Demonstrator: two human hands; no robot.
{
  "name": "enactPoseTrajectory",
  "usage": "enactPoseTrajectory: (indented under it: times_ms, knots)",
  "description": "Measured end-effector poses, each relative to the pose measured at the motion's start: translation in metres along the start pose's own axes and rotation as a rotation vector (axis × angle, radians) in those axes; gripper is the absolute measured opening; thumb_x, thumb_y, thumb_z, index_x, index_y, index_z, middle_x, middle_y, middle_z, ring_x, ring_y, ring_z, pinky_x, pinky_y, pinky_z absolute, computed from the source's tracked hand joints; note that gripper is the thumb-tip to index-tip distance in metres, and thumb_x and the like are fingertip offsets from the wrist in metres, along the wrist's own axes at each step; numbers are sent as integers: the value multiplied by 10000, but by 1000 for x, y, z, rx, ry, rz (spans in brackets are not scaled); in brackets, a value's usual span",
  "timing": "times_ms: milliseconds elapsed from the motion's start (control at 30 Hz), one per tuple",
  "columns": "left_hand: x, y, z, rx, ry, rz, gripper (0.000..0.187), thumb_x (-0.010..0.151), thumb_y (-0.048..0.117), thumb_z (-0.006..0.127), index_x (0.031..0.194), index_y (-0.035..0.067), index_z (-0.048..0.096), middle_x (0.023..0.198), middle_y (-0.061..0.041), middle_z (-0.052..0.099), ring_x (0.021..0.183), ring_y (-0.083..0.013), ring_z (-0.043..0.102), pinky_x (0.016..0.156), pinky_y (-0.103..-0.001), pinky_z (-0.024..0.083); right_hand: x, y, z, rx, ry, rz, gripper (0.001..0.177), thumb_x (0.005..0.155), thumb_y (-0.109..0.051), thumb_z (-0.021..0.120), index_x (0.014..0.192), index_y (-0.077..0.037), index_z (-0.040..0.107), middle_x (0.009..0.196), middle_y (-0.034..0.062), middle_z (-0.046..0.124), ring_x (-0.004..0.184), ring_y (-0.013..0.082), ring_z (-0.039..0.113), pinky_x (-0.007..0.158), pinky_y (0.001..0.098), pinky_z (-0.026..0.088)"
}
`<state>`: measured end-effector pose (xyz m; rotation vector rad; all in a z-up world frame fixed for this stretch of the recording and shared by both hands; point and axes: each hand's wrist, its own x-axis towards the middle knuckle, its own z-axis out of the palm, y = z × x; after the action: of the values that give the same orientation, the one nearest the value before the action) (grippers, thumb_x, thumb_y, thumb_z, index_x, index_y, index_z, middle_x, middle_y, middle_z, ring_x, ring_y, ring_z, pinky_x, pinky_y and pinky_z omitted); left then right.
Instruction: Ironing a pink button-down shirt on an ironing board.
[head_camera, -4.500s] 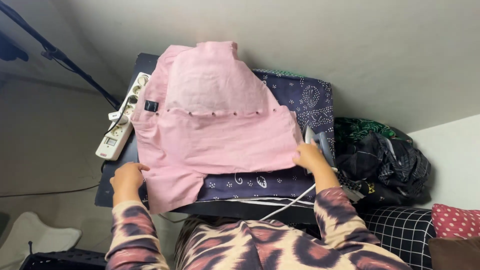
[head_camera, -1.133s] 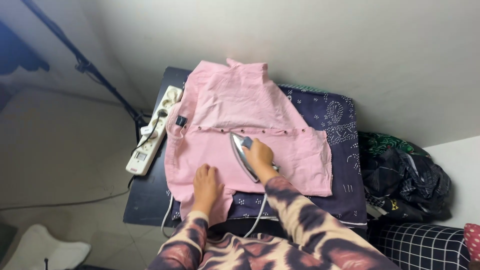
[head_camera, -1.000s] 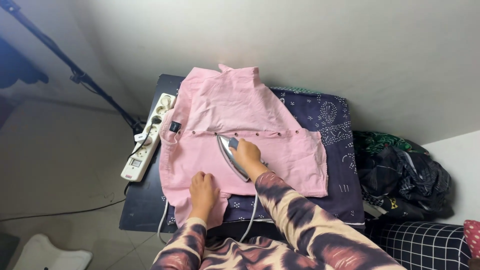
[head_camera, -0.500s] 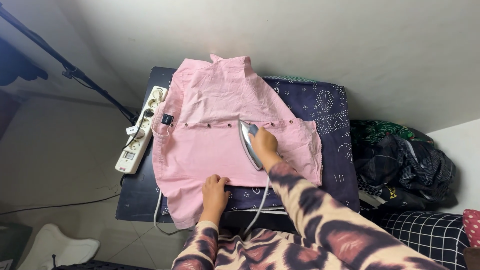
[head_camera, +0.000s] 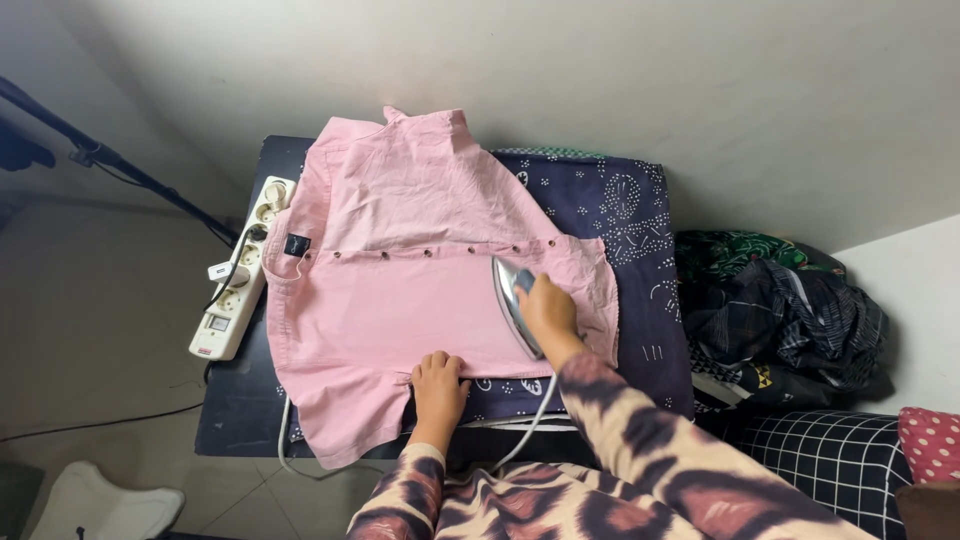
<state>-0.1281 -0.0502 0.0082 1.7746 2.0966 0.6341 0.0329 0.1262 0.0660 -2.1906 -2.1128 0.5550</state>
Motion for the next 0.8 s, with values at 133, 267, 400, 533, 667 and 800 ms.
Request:
enactPoseTrajectory:
  times_ms: [133, 267, 400, 533, 667, 800]
  knots:
    - [-1, 12, -4, 34, -43, -70, 347, 666, 210, 852, 964, 162, 680, 1027, -43, 602, 1083, -281, 536, 935, -446, 389, 37, -5, 11, 15, 65, -6, 449, 883, -445, 729, 1029, -29, 641, 898, 219, 738, 862, 418, 723, 739, 508, 575]
    - [5, 25, -1, 5, -60, -82, 288, 708, 311, 833, 896, 144, 693, 978, -52, 626, 1037, -285, 557, 901, -463, 397, 1, 20, 2, 19, 12, -14, 434, 891, -448, 722, 1030, -43, 649, 900, 222, 735, 866, 420, 719, 746, 513, 569]
    - [11, 36, 32, -95, 0, -1, 195, 863, 335, 720, 868, 140, 721, 922, -39, 658, 976, -283, 597, 853, -453, 434, -40, 56, -22, 0, -43, 34, 443, 888, -466, 725, 1028, -52, 650, 896, 220, 740, 867, 412, 727, 760, 508, 571]
    - [15, 58, 48, -76, -65, 72, 174, 880, 303, 695, 892, 133, 728, 948, -46, 656, 979, -294, 593, 849, -455, 444, -21, 69, -29, -8, 30, 107, 446, 881, -467, 734, 1028, -54, 649, 895, 214, 741, 867, 405, 731, 751, 505, 574]
    - [10, 64, 52, -22, -62, 110, 195, 815, 251, 701, 948, 109, 707, 982, -65, 636, 989, -301, 585, 847, -451, 451, 35, 58, -17, 12, 120, 143, 428, 869, -450, 744, 1020, -59, 660, 926, 196, 742, 894, 390, 735, 740, 502, 582]
    - [7, 70, 46, 10, -105, 90, 187, 845, 270, 705, 961, 123, 693, 985, -58, 626, 1000, -296, 580, 850, -453, 447, 33, 66, -18, 8, 85, 64, 432, 883, -453, 736, 1042, -58, 663, 930, 194, 749, 896, 392, 735, 753, 498, 577]
